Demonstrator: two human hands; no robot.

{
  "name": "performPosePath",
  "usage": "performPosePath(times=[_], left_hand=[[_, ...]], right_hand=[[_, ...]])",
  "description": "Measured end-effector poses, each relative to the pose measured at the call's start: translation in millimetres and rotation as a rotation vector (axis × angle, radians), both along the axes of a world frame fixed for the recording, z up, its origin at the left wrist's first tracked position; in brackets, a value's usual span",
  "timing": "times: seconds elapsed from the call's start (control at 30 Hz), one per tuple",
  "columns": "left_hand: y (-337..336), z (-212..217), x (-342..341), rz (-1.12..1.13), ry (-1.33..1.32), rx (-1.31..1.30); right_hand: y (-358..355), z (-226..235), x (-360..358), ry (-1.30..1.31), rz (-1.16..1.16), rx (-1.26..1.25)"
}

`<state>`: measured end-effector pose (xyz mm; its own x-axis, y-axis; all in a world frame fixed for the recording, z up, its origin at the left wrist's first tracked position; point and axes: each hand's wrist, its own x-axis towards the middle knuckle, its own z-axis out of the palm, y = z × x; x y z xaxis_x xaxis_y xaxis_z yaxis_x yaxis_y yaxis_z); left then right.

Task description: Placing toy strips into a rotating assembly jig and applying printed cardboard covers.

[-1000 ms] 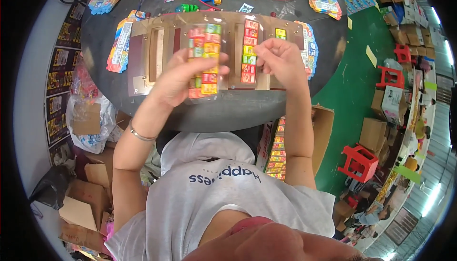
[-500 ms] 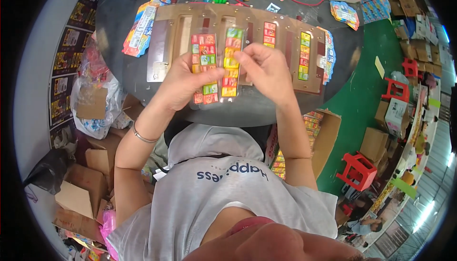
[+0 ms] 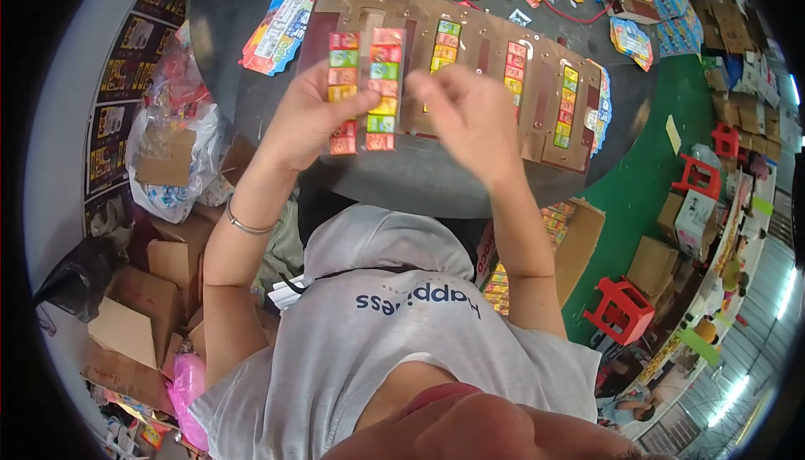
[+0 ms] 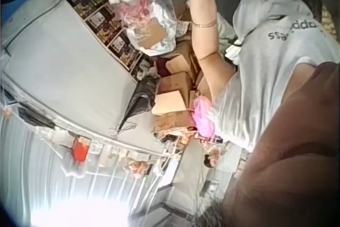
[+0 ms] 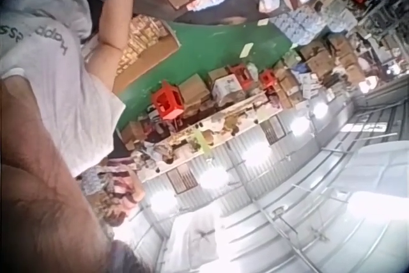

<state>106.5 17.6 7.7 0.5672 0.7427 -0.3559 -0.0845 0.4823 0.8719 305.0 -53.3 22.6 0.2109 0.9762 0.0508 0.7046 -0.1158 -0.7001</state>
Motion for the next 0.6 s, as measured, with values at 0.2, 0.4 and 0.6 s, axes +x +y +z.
performPosePath(times=[0.2, 0.4, 0.6], left_hand=[[-0.4, 7.9, -37.8, 0.073, -0.207, -0.273], [-26.2, 7.2, -94.5, 0.297, -0.289, -0.31], [-47.9, 7.8, -67.3, 0.273, -0.548, -0.321]], right_hand=[[31.6, -9.2, -13.6, 0.468, 0.091, -0.042], [64.8, -17.2, -33.9, -0.236, 0.013, -0.061], [33.4, -3.3, -38.3, -0.211, -0.014, 0.066]])
